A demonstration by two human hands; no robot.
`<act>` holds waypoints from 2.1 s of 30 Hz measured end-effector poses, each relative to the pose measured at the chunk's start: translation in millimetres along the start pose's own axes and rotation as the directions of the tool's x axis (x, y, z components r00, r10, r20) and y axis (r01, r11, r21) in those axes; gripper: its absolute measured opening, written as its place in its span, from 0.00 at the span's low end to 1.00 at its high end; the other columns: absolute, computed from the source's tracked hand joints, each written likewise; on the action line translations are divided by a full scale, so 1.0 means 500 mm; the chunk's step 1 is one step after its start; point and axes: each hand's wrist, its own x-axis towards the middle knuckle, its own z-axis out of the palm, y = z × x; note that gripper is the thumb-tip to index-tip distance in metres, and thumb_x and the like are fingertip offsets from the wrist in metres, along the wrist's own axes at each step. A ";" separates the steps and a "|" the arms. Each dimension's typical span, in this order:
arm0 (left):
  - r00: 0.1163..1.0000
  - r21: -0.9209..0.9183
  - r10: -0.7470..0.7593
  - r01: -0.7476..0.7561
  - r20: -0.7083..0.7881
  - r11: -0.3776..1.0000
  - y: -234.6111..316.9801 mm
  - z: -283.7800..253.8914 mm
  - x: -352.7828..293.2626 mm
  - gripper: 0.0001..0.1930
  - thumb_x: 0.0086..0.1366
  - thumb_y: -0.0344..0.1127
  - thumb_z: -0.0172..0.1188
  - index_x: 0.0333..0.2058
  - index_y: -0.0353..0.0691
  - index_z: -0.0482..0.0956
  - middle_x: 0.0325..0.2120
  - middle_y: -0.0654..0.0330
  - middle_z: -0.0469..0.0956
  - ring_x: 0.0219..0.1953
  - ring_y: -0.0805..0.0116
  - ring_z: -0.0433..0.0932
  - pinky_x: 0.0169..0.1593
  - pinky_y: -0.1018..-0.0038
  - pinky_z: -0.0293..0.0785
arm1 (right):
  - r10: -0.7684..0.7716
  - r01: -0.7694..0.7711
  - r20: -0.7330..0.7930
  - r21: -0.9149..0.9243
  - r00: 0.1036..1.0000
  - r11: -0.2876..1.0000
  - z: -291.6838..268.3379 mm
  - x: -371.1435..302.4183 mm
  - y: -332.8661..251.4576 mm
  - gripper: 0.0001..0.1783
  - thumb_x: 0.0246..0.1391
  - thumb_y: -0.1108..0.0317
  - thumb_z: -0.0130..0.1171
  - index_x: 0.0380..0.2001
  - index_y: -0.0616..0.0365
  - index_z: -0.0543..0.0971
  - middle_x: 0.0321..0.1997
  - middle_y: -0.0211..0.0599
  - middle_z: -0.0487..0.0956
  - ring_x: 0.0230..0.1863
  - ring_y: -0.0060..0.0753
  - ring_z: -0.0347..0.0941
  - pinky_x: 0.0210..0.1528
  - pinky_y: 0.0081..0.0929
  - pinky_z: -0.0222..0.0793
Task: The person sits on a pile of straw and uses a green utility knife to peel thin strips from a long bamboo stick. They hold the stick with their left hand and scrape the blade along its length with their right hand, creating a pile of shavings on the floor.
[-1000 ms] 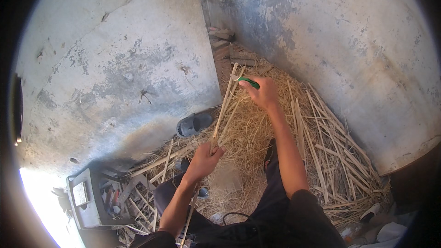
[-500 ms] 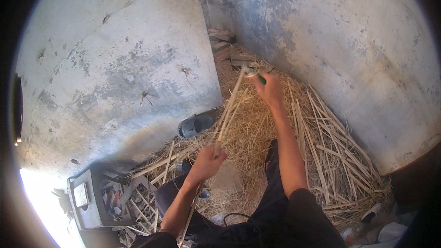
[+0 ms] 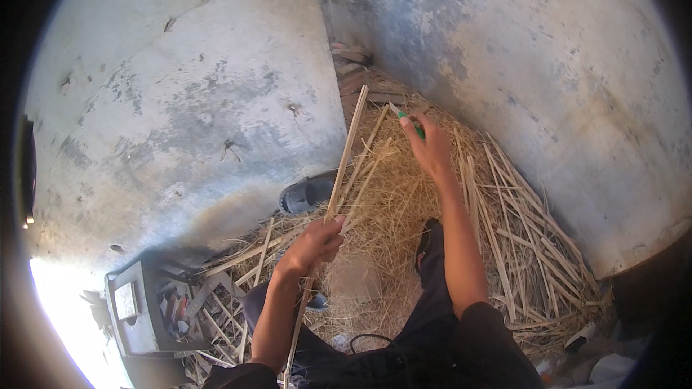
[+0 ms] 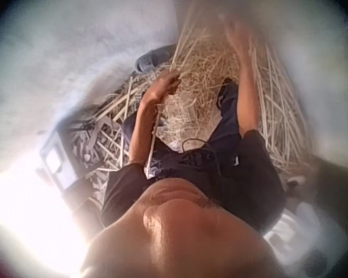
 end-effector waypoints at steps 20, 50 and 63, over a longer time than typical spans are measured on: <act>1.000 -0.109 -0.007 0.004 -0.028 0.994 0.022 -0.019 0.000 0.18 0.78 0.45 0.57 0.28 0.50 0.63 0.15 0.76 0.53 0.16 0.81 0.51 0.23 0.75 0.49 | -0.576 0.537 0.344 0.210 0.742 0.817 0.034 -0.153 -0.148 0.21 0.61 0.47 0.67 0.37 0.56 0.86 0.29 0.37 0.83 0.27 0.38 0.81 0.30 0.35 0.74; 0.990 -0.125 0.036 -0.053 -0.137 0.991 0.013 -0.004 0.000 0.13 0.77 0.39 0.57 0.31 0.50 0.67 0.17 0.78 0.56 0.17 0.84 0.52 0.22 0.77 0.48 | -0.624 0.603 0.164 0.162 0.764 0.781 0.065 -0.158 -0.142 0.22 0.52 0.46 0.72 0.36 0.55 0.91 0.33 0.36 0.89 0.29 0.36 0.86 0.30 0.30 0.81; 0.990 -0.071 0.042 -0.052 -0.137 0.996 0.009 -0.004 -0.002 0.13 0.76 0.40 0.57 0.32 0.49 0.66 0.18 0.77 0.58 0.18 0.84 0.54 0.22 0.77 0.50 | -0.627 0.612 0.137 0.139 0.767 0.778 0.055 -0.147 -0.142 0.21 0.52 0.48 0.72 0.36 0.54 0.91 0.29 0.32 0.88 0.25 0.33 0.84 0.27 0.29 0.79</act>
